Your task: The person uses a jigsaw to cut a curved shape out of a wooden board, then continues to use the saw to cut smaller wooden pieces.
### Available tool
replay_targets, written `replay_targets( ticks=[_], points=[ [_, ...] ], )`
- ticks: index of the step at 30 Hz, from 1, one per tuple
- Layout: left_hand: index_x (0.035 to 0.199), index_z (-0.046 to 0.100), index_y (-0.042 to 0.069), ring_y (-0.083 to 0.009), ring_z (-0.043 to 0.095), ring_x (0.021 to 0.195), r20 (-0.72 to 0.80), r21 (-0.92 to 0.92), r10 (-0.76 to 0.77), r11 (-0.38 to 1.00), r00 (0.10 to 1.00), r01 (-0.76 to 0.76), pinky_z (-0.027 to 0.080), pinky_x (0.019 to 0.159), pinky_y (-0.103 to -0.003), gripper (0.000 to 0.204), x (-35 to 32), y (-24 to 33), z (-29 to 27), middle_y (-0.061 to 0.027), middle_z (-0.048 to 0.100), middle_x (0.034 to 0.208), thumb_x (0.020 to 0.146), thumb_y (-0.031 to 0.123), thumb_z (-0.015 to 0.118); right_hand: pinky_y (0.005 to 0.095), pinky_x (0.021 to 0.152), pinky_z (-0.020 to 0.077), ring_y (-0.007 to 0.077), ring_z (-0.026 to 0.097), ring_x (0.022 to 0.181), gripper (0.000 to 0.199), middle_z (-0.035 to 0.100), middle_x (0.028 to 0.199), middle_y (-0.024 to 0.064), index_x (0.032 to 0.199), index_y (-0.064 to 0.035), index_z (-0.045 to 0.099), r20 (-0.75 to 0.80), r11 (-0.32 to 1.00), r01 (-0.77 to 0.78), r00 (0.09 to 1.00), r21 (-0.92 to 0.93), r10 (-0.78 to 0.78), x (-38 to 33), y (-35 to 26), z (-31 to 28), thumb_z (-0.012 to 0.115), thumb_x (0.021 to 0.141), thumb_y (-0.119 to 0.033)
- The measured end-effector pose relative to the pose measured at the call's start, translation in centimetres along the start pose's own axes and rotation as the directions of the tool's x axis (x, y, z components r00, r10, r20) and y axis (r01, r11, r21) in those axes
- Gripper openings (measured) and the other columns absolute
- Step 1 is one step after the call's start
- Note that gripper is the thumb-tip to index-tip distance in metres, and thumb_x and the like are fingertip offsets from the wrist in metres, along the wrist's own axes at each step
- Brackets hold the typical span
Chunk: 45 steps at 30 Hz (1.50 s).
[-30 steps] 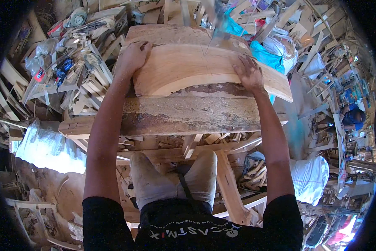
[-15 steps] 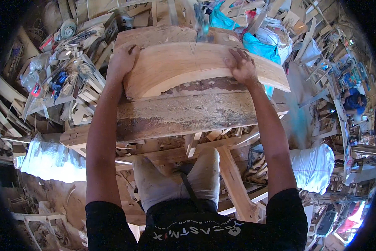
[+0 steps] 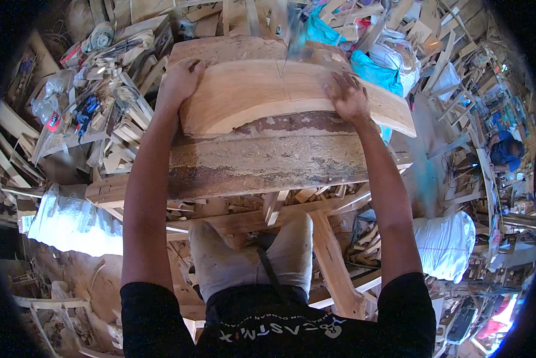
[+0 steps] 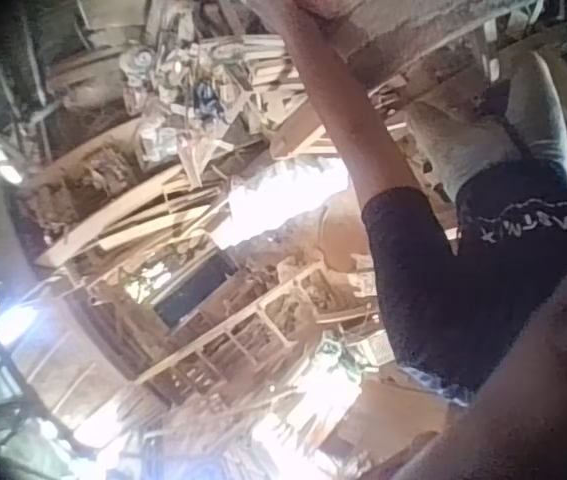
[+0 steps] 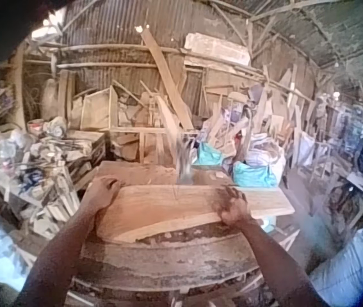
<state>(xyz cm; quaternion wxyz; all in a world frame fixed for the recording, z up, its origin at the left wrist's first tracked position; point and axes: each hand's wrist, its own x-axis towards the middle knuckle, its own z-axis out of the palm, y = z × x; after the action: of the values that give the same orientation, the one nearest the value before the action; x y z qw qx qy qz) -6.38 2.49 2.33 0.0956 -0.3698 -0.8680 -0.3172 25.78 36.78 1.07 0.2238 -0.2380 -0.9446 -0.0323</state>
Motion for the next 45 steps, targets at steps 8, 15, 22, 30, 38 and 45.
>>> replay_targets(
  ticks=[8,15,22,30,38,45],
  points=[
    [0.134,0.070,0.012,-0.0409,0.064,0.127,0.062,0.039,-0.125,0.992,0.990,0.122,0.048,0.110,-0.048,0.051,0.3,1.0,0.1,-0.0213,0.069,0.133,0.102,0.047,0.052,0.0581,0.121,0.0345,0.0435,0.045,0.147,0.064,0.050,0.159,0.0196,0.150,-0.0190,0.058,-0.022,1.000,-0.028,0.999,0.000,0.028,-0.1,0.4,0.5,0.059,0.100,-0.060],
    [0.134,0.070,0.012,-0.0422,0.066,0.123,0.079,0.037,-0.117,0.993,0.990,0.114,0.051,0.106,-0.050,0.052,1.0,-0.5,0.3,-0.0239,0.070,0.130,0.102,0.049,0.054,0.0574,0.121,0.0347,0.0432,0.045,0.147,0.064,0.050,0.158,0.0200,0.150,-0.0195,0.058,-0.022,1.000,-0.009,1.000,-0.024,0.008,0.4,0.3,0.9,0.059,0.100,-0.059],
    [0.131,0.072,0.010,-0.0447,0.066,0.119,0.043,0.026,-0.112,0.993,0.993,0.111,0.052,0.104,-0.050,0.053,1.2,-0.3,0.7,-0.0251,0.071,0.125,0.102,0.051,0.054,0.0593,0.120,0.0347,0.0427,0.044,0.148,0.065,0.050,0.158,0.0197,0.150,-0.0176,0.058,-0.026,1.000,-0.026,0.999,-0.003,0.026,0.5,0.4,0.9,0.058,0.100,-0.060],
    [0.126,0.073,0.007,-0.0433,0.066,0.119,-0.071,-0.026,0.046,0.999,0.996,-0.048,0.052,0.104,-0.048,0.044,1.5,-0.6,1.3,-0.0231,0.072,0.125,0.101,0.041,0.059,0.0590,0.122,0.0314,0.0418,0.041,0.150,0.066,0.047,0.161,0.0187,0.151,-0.0186,0.056,0.002,0.999,-0.051,0.999,-0.006,0.051,0.3,0.2,0.7,0.056,0.101,-0.061],
    [0.126,0.073,0.008,-0.0408,0.066,0.122,-0.216,-0.042,0.269,0.958,0.939,-0.284,0.051,0.106,-0.046,0.039,3.2,-3.3,2.7,-0.0208,0.072,0.126,0.099,0.034,0.064,0.0593,0.123,0.0295,0.0416,0.041,0.150,0.067,0.046,0.162,0.0180,0.152,-0.0192,0.055,0.014,0.995,-0.088,0.996,-0.040,0.088,0.5,-0.6,0.8,0.054,0.101,-0.062],
    [0.131,0.071,0.011,-0.0425,0.067,0.119,-0.116,0.014,0.127,0.992,0.985,-0.126,0.053,0.104,-0.048,0.043,4.2,-4.9,3.4,-0.0207,0.072,0.128,0.101,0.040,0.061,0.0601,0.123,0.0298,0.0421,0.041,0.150,0.067,0.046,0.162,0.0183,0.151,-0.0190,0.057,-0.002,0.997,-0.080,0.997,0.009,0.080,0.6,-0.8,0.8,0.055,0.101,-0.062]
  ],
)
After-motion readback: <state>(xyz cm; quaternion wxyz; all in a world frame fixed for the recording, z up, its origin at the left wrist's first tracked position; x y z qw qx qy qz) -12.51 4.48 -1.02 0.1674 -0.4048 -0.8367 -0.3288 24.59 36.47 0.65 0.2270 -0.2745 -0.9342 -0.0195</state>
